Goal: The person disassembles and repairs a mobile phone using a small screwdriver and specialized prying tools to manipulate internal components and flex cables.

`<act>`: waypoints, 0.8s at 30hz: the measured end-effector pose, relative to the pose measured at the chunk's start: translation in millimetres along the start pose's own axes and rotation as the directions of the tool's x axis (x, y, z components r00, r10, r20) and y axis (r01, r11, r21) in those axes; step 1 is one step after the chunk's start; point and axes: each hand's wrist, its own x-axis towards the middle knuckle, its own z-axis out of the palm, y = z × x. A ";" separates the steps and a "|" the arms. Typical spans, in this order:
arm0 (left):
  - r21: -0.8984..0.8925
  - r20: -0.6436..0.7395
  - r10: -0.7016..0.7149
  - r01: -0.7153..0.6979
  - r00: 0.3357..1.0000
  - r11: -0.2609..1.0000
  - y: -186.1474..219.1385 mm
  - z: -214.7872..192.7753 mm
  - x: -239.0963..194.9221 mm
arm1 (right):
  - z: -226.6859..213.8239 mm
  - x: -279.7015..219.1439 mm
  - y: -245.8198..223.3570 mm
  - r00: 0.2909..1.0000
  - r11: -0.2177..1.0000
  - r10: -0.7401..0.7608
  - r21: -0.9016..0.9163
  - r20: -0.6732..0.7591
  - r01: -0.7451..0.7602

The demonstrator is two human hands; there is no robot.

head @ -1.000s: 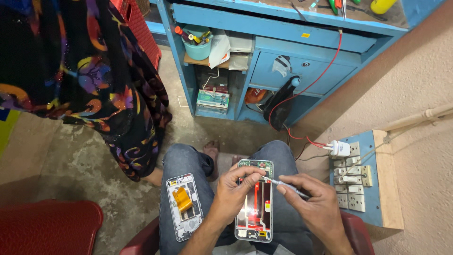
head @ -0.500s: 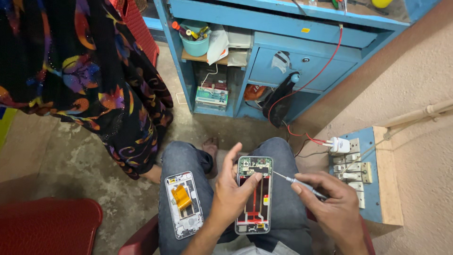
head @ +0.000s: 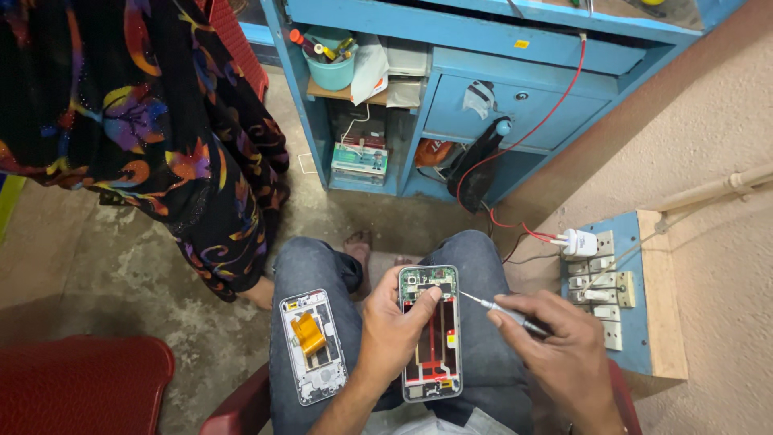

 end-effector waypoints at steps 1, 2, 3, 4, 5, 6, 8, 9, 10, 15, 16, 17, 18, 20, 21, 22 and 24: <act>-0.002 0.000 0.021 -0.021 1.000 1.000 0.0 0.4 -0.5 | 0.5 0.2 -3.3 0.999 0.998 -0.049 -0.028 -0.004 0.049; -0.003 0.000 0.042 -0.042 0.999 0.999 0.1 0.8 -0.9 | 0.8 0.4 -6.4 0.995 0.994 -0.098 -0.056 -0.006 0.097; -0.005 -0.001 0.064 -0.064 0.998 0.998 0.4 0.9 -1.1 | 1.1 0.7 -9.3 0.995 0.993 -0.104 -0.061 0.003 0.104; 0.016 -0.016 0.067 -0.067 0.998 0.998 1.0 0.8 -1.8 | 1.3 1.0 -12.0 0.994 0.992 -0.111 -0.066 0.012 0.111; 0.037 -0.031 0.071 -0.070 0.997 0.997 2.0 0.6 -2.5 | 1.7 1.6 -14.3 0.993 0.990 -0.118 -0.071 0.021 0.119; 0.059 -0.045 0.075 -0.072 0.996 0.996 3.1 0.6 -3.0 | 2.1 2.0 -16.4 0.989 0.985 -0.146 -0.086 0.022 0.148; 0.087 -0.062 0.120 -0.114 0.991 0.990 5.3 1.4 -3.6 | 2.8 2.9 -19.5 0.979 0.972 -0.201 -0.118 0.023 0.203; 0.101 -0.069 0.142 -0.135 0.987 0.986 6.2 1.8 -3.9 | 3.3 3.3 -20.5 0.978 0.970 -0.206 -0.129 0.024 0.208; 0.118 -0.068 0.156 -0.148 0.985 0.982 7.1 2.0 -4.2 | 3.9 3.8 -21.2 0.977 0.967 -0.212 -0.140 0.025 0.213; 0.168 -0.064 0.205 -0.192 0.977 0.967 11.2 2.6 -6.9 | 4.0 5.4 -24.6 0.979 0.965 -0.199 -0.165 0.041 0.203; 0.191 -0.066 0.215 -0.199 0.974 0.961 11.9 2.5 -6.9 | 3.6 5.4 -25.2 0.979 0.965 -0.199 -0.166 0.044 0.203; 0.213 -0.067 0.224 -0.206 0.972 0.955 12.5 2.4 -7.2 | 3.4 5.4 -25.7 0.979 0.965 -0.199 -0.167 0.047 0.204; 0.236 -0.069 0.234 -0.212 0.970 0.949 12.9 2.4 -7.5 | 3.2 5.7 -25.9 0.979 0.966 -0.198 -0.162 0.049 0.203; 0.265 -0.071 0.257 -0.230 0.964 0.936 13.7 3.1 -7.9 | 2.6 6.2 -26.0 0.979 0.967 -0.197 -0.154 0.052 0.202; 0.280 -0.072 0.269 -0.240 0.960 0.930 14.0 3.3 -8.3 | 2.7 6.6 -25.9 0.978 0.965 -0.204 -0.160 0.051 0.210; 0.286 -0.068 0.280 -0.250 0.958 0.925 14.1 3.5 -8.8 | 3.0 7.1 -25.8 0.976 0.962 -0.212 -0.166 0.050 0.217; 0.297 -0.061 0.300 -0.270 0.952 0.916 14.3 3.6 -9.9 | 3.7 7.7 -25.5 0.974 0.959 -0.221 -0.171 0.047 0.226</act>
